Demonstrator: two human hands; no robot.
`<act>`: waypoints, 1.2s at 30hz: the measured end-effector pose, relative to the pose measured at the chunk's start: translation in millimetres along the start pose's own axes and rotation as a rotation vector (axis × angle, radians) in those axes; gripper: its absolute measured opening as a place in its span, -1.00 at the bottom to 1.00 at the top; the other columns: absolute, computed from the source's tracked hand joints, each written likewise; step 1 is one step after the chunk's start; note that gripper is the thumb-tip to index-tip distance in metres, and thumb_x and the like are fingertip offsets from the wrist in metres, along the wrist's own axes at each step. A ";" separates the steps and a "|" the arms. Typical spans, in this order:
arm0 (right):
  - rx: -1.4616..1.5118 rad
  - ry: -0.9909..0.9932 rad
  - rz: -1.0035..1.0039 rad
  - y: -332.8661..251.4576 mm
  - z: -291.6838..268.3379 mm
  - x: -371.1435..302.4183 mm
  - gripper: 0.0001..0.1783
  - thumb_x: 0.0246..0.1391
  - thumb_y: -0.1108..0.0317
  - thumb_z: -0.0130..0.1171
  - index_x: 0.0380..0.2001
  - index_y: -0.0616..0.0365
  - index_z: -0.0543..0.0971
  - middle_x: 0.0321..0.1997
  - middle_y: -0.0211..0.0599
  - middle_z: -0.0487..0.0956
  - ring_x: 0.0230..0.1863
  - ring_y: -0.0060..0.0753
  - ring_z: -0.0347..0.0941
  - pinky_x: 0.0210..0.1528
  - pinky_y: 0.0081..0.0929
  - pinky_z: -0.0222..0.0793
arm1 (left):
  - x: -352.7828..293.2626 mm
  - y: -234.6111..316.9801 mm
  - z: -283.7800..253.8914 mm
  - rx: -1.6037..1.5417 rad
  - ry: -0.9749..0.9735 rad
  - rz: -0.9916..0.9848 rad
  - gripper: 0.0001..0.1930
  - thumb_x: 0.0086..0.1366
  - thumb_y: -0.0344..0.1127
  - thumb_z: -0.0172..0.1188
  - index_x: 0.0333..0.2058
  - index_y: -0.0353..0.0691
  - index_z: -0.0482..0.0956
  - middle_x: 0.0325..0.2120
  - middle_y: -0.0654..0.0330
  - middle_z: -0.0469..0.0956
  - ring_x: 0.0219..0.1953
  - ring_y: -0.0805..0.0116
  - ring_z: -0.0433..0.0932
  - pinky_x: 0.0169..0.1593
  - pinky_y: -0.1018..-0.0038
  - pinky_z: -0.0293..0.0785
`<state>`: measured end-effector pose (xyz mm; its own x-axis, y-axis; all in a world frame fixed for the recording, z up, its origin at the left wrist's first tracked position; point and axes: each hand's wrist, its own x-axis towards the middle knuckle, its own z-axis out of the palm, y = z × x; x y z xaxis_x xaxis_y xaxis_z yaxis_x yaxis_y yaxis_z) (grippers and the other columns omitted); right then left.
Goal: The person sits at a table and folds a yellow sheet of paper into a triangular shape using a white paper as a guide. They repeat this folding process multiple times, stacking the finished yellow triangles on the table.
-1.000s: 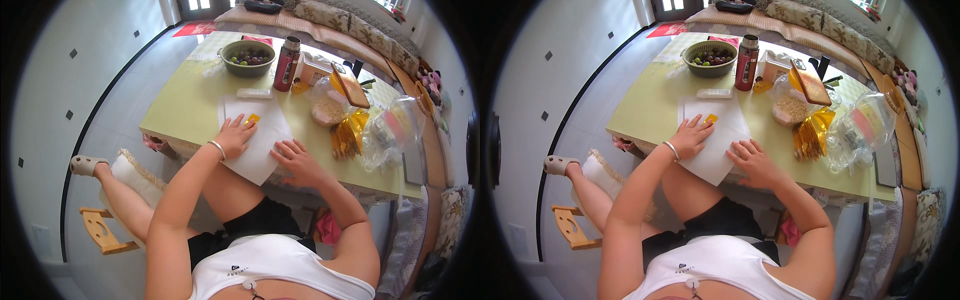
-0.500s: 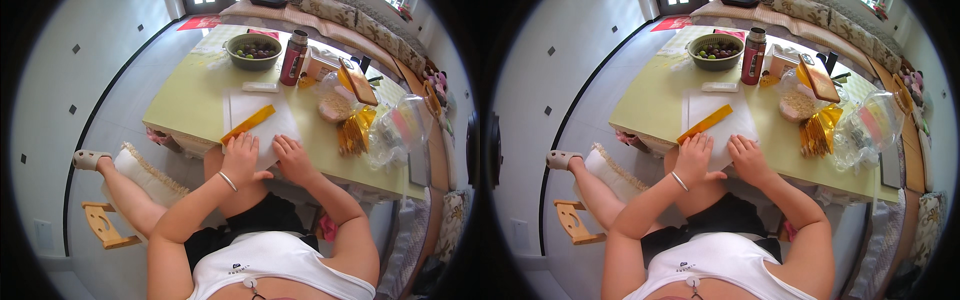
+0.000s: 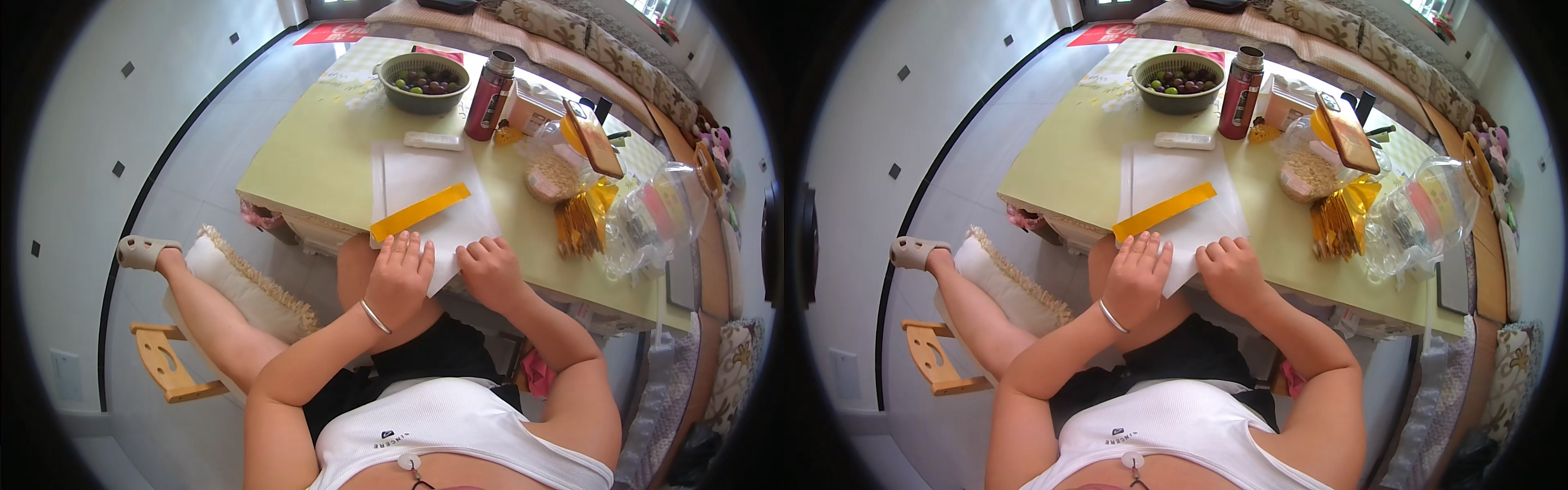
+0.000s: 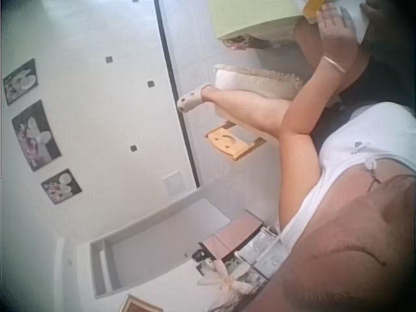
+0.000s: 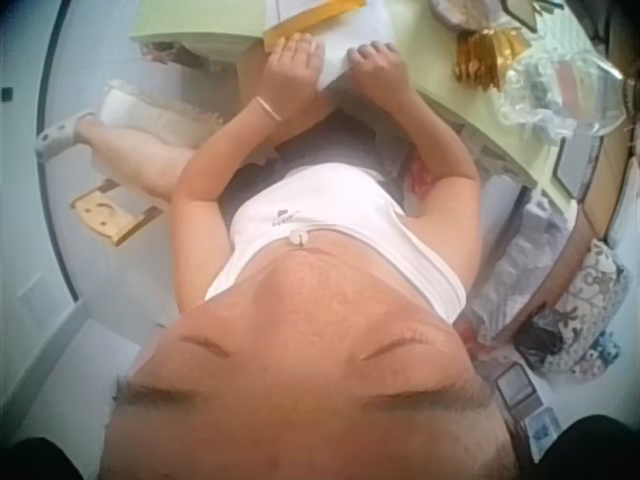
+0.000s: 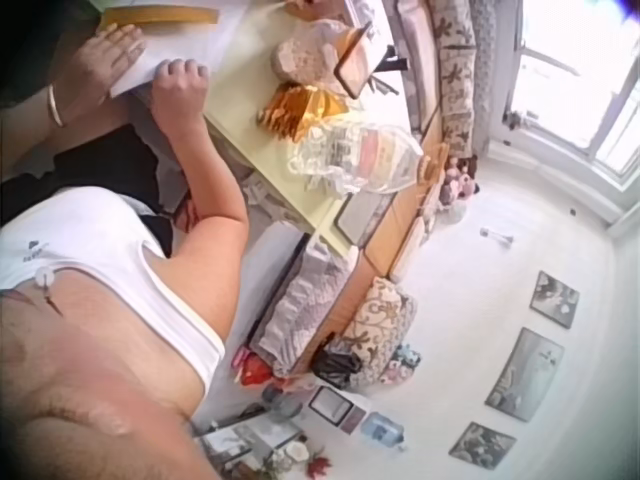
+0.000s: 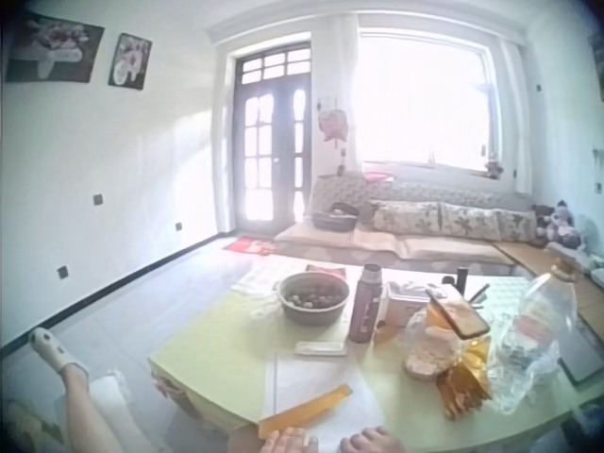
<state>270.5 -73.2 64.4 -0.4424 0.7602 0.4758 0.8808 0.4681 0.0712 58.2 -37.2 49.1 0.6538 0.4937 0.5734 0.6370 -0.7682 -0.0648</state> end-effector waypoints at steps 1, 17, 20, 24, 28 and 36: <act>-0.009 0.022 0.008 -1.3 -0.8 0.3 -0.78 -0.12 0.40 0.14 -0.33 0.18 0.59 -0.47 -0.35 0.48 -0.40 -0.27 0.42 -0.29 -0.33 0.31 | -1.1 -2.5 -2.5 -0.024 0.021 0.039 -0.61 0.18 -0.38 0.06 -0.02 -0.40 0.57 -0.04 -0.17 0.59 0.07 -0.06 0.57 0.21 0.06 0.40; 0.498 -0.069 0.171 14.1 0.8 -0.5 -0.89 0.00 0.40 0.28 -0.36 0.15 0.62 -0.02 -0.16 0.66 0.02 -0.06 0.57 0.00 -0.19 0.51 | -17.3 -63.9 6.6 -0.415 -0.145 -0.117 -0.84 0.15 -0.38 0.21 -0.26 -0.14 0.65 0.25 -0.16 0.36 0.35 -0.15 0.26 0.34 -0.12 0.13; 0.586 -0.079 0.199 22.6 1.3 5.8 -0.90 -0.02 0.43 0.29 -0.39 0.17 0.63 0.00 -0.13 0.65 0.03 -0.03 0.56 0.00 -0.21 0.52 | -9.4 -65.3 10.4 -0.532 -0.168 -0.224 -0.92 0.18 -0.34 0.26 -0.34 -0.13 0.62 0.25 -0.19 0.35 0.37 -0.22 0.20 0.35 -0.17 0.07; 0.684 -0.024 0.128 44.3 10.3 17.6 -0.92 -0.01 0.46 0.31 -0.42 0.22 0.63 0.01 -0.11 0.64 -0.02 -0.07 0.58 0.00 -0.29 0.52 | -8.1 -73.8 23.1 -0.583 -0.222 -0.259 -0.89 0.22 -0.27 0.26 -0.32 -0.13 0.63 0.27 -0.21 0.32 0.38 -0.26 0.16 0.38 -0.20 -0.01; 0.948 -0.075 0.354 70.8 32.4 21.4 -0.88 0.09 0.43 0.31 -0.43 0.26 0.62 0.01 -0.14 0.65 -0.12 -0.31 0.58 -0.08 -0.43 0.50 | -7.8 -76.1 27.5 -0.632 -0.263 -0.298 -0.83 0.24 -0.28 0.26 -0.28 -0.25 0.63 0.31 -0.17 0.27 0.41 -0.26 0.10 0.40 -0.14 -0.09; 0.637 0.018 0.498 71.0 49.1 39.7 -0.78 -0.03 0.30 0.40 -0.53 0.21 0.61 -0.40 -0.29 0.58 -0.20 -0.21 0.45 -0.12 -0.31 0.40 | -4.0 -70.5 38.3 -0.489 0.035 -0.546 -0.78 0.16 -0.30 0.29 -0.51 -0.37 0.60 0.15 -0.26 0.45 0.29 -0.27 0.29 0.31 0.10 0.23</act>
<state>307.2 12.3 45.3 -0.0162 0.9422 0.3346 0.7062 0.2477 -0.6633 26.3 30.6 20.1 0.2768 0.8510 0.4463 0.6074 -0.5148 0.6050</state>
